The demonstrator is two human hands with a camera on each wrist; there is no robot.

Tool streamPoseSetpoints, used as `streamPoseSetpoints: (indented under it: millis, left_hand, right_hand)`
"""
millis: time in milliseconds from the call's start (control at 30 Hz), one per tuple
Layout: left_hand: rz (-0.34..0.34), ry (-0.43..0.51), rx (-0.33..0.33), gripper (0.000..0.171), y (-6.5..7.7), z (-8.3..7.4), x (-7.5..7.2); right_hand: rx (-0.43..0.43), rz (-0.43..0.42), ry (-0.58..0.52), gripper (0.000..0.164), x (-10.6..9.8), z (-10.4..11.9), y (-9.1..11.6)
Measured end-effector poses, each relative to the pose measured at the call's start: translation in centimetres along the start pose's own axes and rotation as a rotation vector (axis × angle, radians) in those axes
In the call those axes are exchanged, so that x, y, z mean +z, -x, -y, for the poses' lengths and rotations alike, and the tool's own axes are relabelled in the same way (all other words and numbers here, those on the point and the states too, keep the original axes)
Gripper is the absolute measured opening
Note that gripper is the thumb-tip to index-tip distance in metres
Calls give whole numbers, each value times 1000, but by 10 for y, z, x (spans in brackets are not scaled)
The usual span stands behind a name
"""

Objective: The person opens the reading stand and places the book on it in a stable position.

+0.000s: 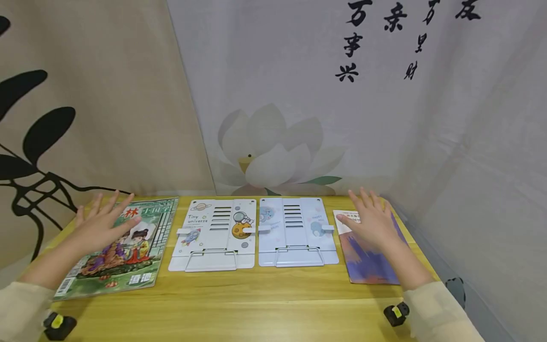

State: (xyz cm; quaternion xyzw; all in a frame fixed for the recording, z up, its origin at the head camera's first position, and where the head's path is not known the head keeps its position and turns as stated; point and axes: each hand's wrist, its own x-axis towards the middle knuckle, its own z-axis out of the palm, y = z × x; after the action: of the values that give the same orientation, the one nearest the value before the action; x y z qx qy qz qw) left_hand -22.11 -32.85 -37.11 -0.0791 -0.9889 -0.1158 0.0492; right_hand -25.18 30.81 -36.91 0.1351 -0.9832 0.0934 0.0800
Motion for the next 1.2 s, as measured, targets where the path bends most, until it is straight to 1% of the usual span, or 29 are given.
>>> streamPoseSetpoints:
  millis: [233, 400, 500, 667, 867, 967, 1100, 1200]
  left_hand:
    - [-82, 45, 22, 82, 4, -10, 6]
    - [-136, 56, 50, 80, 9, -24, 9]
    - [-153, 81, 72, 79, 13, -33, 11]
    - [-171, 141, 101, 77, 18, -50, 16]
    - [-197, 233, 131, 75, 24, -66, 26]
    - [-203, 278, 132, 74, 27, -74, 31]
    - [-230, 328, 132, 72, 30, -83, 40]
    - [-252, 375, 145, 71, 31, -88, 48]
  right_hand:
    - [-36, -63, -85, 82, 1, 23, 3]
    - [-75, -112, -121, 80, 7, 43, 4]
    - [-104, -142, -145, 79, 13, 56, 6]
    - [-146, -178, -211, 76, 24, 81, 9]
    - [-170, -215, -297, 70, 37, 108, 14]
    - [-192, -245, -345, 68, 44, 119, 15]
    - [-231, -286, -413, 65, 54, 132, 16]
    - [-230, -281, -485, 63, 61, 142, 17]
